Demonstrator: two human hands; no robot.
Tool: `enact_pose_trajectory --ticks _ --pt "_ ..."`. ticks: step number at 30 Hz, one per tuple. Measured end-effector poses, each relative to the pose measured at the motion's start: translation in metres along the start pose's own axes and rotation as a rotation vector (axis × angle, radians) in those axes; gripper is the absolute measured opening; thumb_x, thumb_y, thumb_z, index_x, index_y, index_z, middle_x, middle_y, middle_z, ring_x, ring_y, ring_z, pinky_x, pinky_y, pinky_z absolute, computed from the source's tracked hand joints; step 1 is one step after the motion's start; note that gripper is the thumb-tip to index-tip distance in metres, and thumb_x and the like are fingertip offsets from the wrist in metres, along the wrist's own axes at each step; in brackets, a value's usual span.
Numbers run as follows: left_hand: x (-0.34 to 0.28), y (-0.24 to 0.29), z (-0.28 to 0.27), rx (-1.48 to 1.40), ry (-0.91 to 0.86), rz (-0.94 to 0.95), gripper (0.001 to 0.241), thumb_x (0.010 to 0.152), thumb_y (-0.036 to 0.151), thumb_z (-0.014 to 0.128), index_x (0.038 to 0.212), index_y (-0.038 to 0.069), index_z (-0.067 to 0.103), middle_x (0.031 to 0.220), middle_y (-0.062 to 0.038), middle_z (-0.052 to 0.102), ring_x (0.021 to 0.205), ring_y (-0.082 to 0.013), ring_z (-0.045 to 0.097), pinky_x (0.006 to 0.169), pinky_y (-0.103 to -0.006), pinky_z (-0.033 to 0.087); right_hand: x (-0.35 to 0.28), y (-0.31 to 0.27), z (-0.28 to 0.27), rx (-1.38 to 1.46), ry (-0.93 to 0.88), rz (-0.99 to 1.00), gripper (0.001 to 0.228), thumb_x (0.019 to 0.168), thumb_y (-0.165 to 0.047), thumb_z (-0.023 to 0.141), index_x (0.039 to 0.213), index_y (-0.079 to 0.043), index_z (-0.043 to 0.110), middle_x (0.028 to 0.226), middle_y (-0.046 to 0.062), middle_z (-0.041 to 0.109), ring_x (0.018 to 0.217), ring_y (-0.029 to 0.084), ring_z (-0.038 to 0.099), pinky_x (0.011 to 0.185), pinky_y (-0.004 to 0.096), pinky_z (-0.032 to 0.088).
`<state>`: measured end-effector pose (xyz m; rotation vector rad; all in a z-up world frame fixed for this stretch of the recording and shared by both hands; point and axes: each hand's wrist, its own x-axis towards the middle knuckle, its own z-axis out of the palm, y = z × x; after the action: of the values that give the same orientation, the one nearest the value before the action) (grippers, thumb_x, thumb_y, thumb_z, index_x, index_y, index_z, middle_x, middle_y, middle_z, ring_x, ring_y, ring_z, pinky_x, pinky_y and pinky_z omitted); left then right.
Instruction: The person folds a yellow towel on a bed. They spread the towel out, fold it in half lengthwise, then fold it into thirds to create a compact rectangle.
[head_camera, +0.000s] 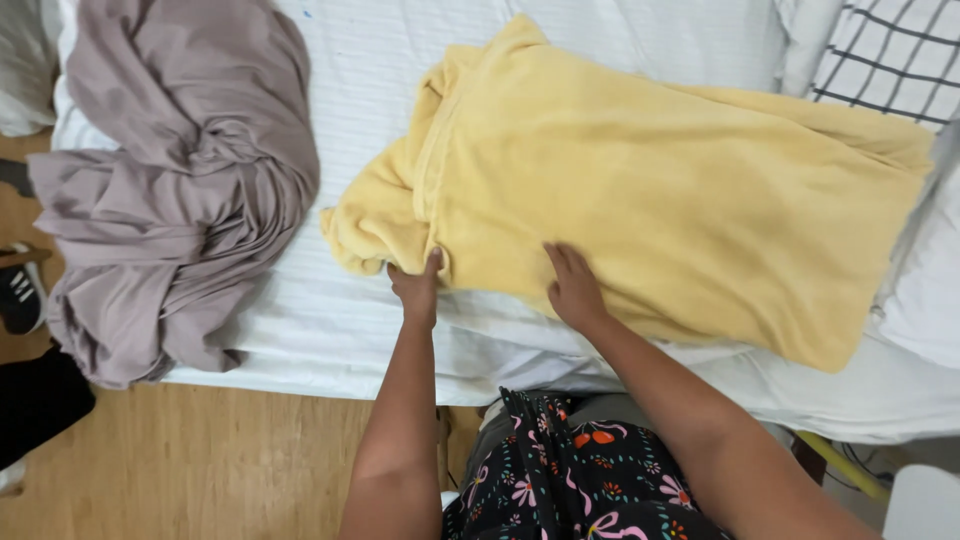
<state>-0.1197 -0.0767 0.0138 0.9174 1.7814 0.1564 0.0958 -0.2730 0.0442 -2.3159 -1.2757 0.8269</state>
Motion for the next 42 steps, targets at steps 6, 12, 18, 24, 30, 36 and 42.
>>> enact_pose_trajectory --ticks 6,12,18,24,30,36,42 --pt "-0.014 0.051 0.018 -0.427 -0.083 0.120 0.109 0.072 0.022 0.085 0.153 0.010 0.013 0.137 -0.012 0.055 0.112 -0.0299 0.059 0.082 -0.0451 0.050 -0.063 0.052 -0.018 0.004 -0.215 0.102 0.082 0.075 0.001 0.057 0.154 -0.011 0.037 0.160 0.018 0.036 0.144 0.038 0.038 0.114 0.045 0.038" --pt "-0.021 0.077 0.010 -0.684 -0.566 -0.094 0.068 0.080 0.016 0.073 0.142 0.004 0.050 0.126 -0.009 0.066 0.112 -0.0261 0.066 0.090 -0.0393 0.058 -0.055 0.077 -0.012 0.318 -0.047 0.336 0.080 0.085 -0.003 0.060 0.159 -0.014 0.032 0.141 0.021 0.053 0.120 0.032 0.061 0.102 0.041 0.051" --pt "-0.075 0.115 0.028 -0.533 -0.374 0.172 0.071 0.079 0.014 0.069 0.144 0.005 0.044 0.129 -0.009 0.060 0.115 -0.0244 0.061 0.089 -0.0436 0.056 -0.064 0.104 -0.010 0.518 0.119 0.396 0.082 0.088 -0.001 0.060 0.161 -0.017 0.026 0.136 0.017 0.058 0.095 0.021 0.068 0.089 0.035 0.056" --pt "-0.147 0.157 0.087 -0.257 -0.286 0.585 0.041 0.092 0.013 0.076 0.120 -0.012 0.062 0.094 -0.015 0.063 0.070 -0.0235 0.054 0.059 -0.0393 0.043 -0.110 0.129 -0.052 0.778 0.172 0.589 0.085 0.090 -0.002 0.061 0.162 -0.019 0.019 0.135 0.012 0.057 0.088 0.021 0.067 0.077 0.035 0.056" --pt "-0.307 0.141 0.268 0.046 -0.346 1.277 0.037 0.084 0.014 0.083 0.114 -0.001 0.068 0.097 -0.015 0.076 0.082 -0.0266 0.074 0.073 -0.0382 0.060 -0.166 0.213 -0.079 1.105 0.451 0.652 0.074 0.095 0.001 0.048 0.162 -0.018 0.022 0.123 0.009 0.055 0.088 0.019 0.067 0.072 0.035 0.057" --pt "-0.383 0.043 0.386 1.027 -0.595 1.491 0.099 0.051 0.042 0.090 0.131 -0.005 0.055 0.139 -0.035 0.049 0.132 -0.0567 0.046 0.099 -0.0657 0.040 -0.215 0.296 -0.112 1.184 0.577 0.813 0.067 0.096 -0.001 0.051 0.158 -0.014 0.029 0.119 0.009 0.056 0.087 0.019 0.066 0.070 0.036 0.055" --pt "-0.232 -0.045 0.342 0.688 -0.244 1.487 0.061 0.087 0.017 0.079 0.144 0.010 0.059 0.150 -0.018 0.056 0.147 -0.0371 0.045 0.127 -0.0491 0.038 -0.233 0.370 -0.080 0.562 0.620 0.685 0.060 0.094 -0.002 0.060 0.151 -0.009 0.046 0.124 0.013 0.061 0.105 0.026 0.065 0.088 0.036 0.056"
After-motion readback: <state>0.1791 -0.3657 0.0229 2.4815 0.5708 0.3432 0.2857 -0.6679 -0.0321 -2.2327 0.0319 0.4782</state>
